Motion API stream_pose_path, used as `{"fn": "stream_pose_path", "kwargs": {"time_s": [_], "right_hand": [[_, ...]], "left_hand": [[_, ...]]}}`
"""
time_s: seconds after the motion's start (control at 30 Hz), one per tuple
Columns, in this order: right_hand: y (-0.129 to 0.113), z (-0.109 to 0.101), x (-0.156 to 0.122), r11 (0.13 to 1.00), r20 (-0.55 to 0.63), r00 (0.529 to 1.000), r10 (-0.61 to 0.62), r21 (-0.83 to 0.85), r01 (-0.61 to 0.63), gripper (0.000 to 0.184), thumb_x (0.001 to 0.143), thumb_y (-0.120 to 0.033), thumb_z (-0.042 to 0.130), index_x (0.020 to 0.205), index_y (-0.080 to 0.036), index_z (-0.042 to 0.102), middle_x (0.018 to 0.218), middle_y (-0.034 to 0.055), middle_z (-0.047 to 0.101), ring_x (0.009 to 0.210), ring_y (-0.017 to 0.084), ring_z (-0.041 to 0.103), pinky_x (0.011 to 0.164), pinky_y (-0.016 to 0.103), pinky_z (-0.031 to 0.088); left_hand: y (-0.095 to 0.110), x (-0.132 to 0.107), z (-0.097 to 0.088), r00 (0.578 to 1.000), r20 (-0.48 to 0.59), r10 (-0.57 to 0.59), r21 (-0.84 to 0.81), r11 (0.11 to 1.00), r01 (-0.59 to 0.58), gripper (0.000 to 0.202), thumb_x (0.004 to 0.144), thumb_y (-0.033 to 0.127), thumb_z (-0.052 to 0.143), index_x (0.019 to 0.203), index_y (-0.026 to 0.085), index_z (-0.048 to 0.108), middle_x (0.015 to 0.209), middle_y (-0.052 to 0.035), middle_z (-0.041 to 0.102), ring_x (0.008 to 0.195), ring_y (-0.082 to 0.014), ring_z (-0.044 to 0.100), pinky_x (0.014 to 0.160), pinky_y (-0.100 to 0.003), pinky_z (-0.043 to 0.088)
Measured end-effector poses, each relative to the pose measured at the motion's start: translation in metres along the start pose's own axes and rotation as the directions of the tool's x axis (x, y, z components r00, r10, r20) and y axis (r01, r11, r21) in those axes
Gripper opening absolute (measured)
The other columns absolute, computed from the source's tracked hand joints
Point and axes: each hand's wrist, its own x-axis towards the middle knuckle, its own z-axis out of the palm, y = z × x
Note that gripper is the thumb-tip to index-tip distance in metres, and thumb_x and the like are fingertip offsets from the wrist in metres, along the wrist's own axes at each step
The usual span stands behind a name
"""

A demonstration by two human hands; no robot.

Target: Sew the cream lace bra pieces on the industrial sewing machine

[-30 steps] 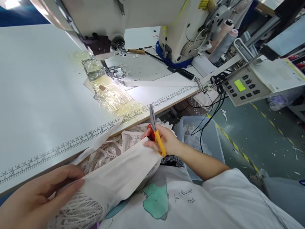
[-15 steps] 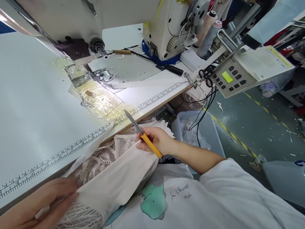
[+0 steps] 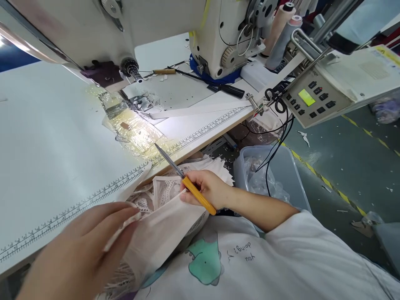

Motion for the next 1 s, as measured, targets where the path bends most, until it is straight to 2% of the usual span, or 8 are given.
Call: {"fn": "stream_pose_path", "kwargs": {"time_s": [0.13, 0.3, 0.47, 0.57, 0.7, 0.83, 0.93, 1.0], "right_hand": [[-0.007, 0.002, -0.001, 0.999, 0.033, 0.999, 0.032, 0.020, -0.032, 0.043, 0.065, -0.048, 0.074, 0.062, -0.020, 0.042, 0.058, -0.0075, 0.039, 0.054, 0.008, 0.036, 0.048, 0.020, 0.032], [-0.008, -0.003, 0.000, 0.999, 0.018, 0.999, 0.037, 0.010, -0.038, 0.045, 0.062, -0.049, 0.077, 0.066, -0.020, 0.044, 0.063, -0.0060, 0.044, 0.059, 0.010, 0.041, 0.053, 0.023, 0.036], [-0.006, -0.008, 0.000, 0.999, -0.056, 0.998, 0.028, 0.017, -0.027, 0.044, 0.063, -0.047, 0.079, 0.075, -0.020, 0.047, 0.071, -0.0047, 0.051, 0.065, 0.011, 0.047, 0.060, 0.024, 0.042], [-0.006, -0.007, 0.000, 0.999, -0.067, 0.997, 0.030, 0.023, -0.029, 0.043, 0.064, -0.047, 0.079, 0.076, -0.020, 0.047, 0.070, -0.0049, 0.051, 0.064, 0.011, 0.047, 0.060, 0.024, 0.042], [-0.006, -0.003, 0.000, 1.000, -0.079, 0.997, 0.018, 0.008, -0.018, 0.044, 0.064, -0.049, 0.079, 0.076, -0.020, 0.048, 0.068, -0.0050, 0.050, 0.063, 0.011, 0.047, 0.058, 0.025, 0.043], [-0.011, -0.009, -0.002, 0.999, -0.004, 0.999, -0.039, 0.017, 0.039, 0.042, 0.072, -0.054, 0.070, 0.076, -0.020, 0.045, 0.071, -0.0038, 0.051, 0.064, 0.011, 0.050, 0.060, 0.025, 0.045], [-0.017, -0.025, -0.002, 0.970, 0.113, 0.990, -0.088, -0.218, 0.111, 0.044, 0.071, -0.054, 0.071, 0.077, -0.021, 0.042, 0.074, -0.0024, 0.052, 0.066, 0.012, 0.050, 0.059, 0.025, 0.043], [-0.020, -0.037, -0.002, 0.858, 0.179, 0.981, -0.077, -0.489, 0.157, 0.046, 0.067, -0.051, 0.075, 0.074, -0.022, 0.041, 0.077, -0.0005, 0.053, 0.066, 0.014, 0.048, 0.057, 0.026, 0.040]], "left_hand": [[0.044, 0.036, 0.012, 0.973, -0.012, 0.229, 0.000, 0.974, -0.229, 0.026, 0.087, 0.038, 0.046, 0.089, 0.024, 0.068, 0.084, -0.0037, 0.072, 0.077, -0.0202, 0.066, 0.066, -0.029, 0.051], [0.050, 0.051, 0.024, 0.992, 0.116, 0.046, -0.273, 0.962, -0.013, 0.021, 0.084, 0.037, 0.050, 0.076, 0.024, 0.065, 0.074, -0.0009, 0.069, 0.062, -0.0154, 0.061, 0.052, -0.023, 0.046], [0.046, 0.054, 0.018, 0.942, 0.318, -0.106, -0.424, 0.873, 0.241, 0.025, 0.080, 0.045, 0.053, 0.073, 0.024, 0.064, 0.063, -0.0004, 0.062, 0.058, -0.0152, 0.056, 0.048, -0.023, 0.044], [0.048, 0.053, 0.021, 0.936, 0.329, -0.125, -0.420, 0.868, 0.264, 0.026, 0.080, 0.046, 0.053, 0.074, 0.023, 0.064, 0.065, -0.0007, 0.063, 0.059, -0.0152, 0.057, 0.050, -0.023, 0.045], [0.050, 0.050, 0.029, 0.969, 0.197, -0.150, -0.409, 0.886, 0.220, 0.021, 0.080, 0.044, 0.056, 0.084, 0.024, 0.063, 0.075, -0.0012, 0.066, 0.063, -0.0153, 0.059, 0.049, -0.022, 0.044], [0.051, 0.052, 0.028, 0.972, 0.217, -0.084, -0.533, 0.825, 0.190, 0.018, 0.082, 0.038, 0.054, 0.074, 0.023, 0.062, 0.080, -0.0043, 0.066, 0.077, -0.0182, 0.062, 0.064, -0.026, 0.051], [0.049, 0.052, 0.023, 0.963, 0.250, -0.096, -0.657, 0.714, 0.242, 0.018, 0.081, 0.037, 0.056, 0.077, 0.023, 0.067, 0.087, -0.0071, 0.068, 0.085, -0.0210, 0.064, 0.069, -0.028, 0.054], [0.045, 0.048, 0.021, 0.956, 0.253, -0.147, -0.695, 0.660, 0.286, 0.020, 0.080, 0.039, 0.058, 0.078, 0.023, 0.069, 0.089, -0.0080, 0.070, 0.083, -0.0218, 0.064, 0.064, -0.027, 0.054]]}}
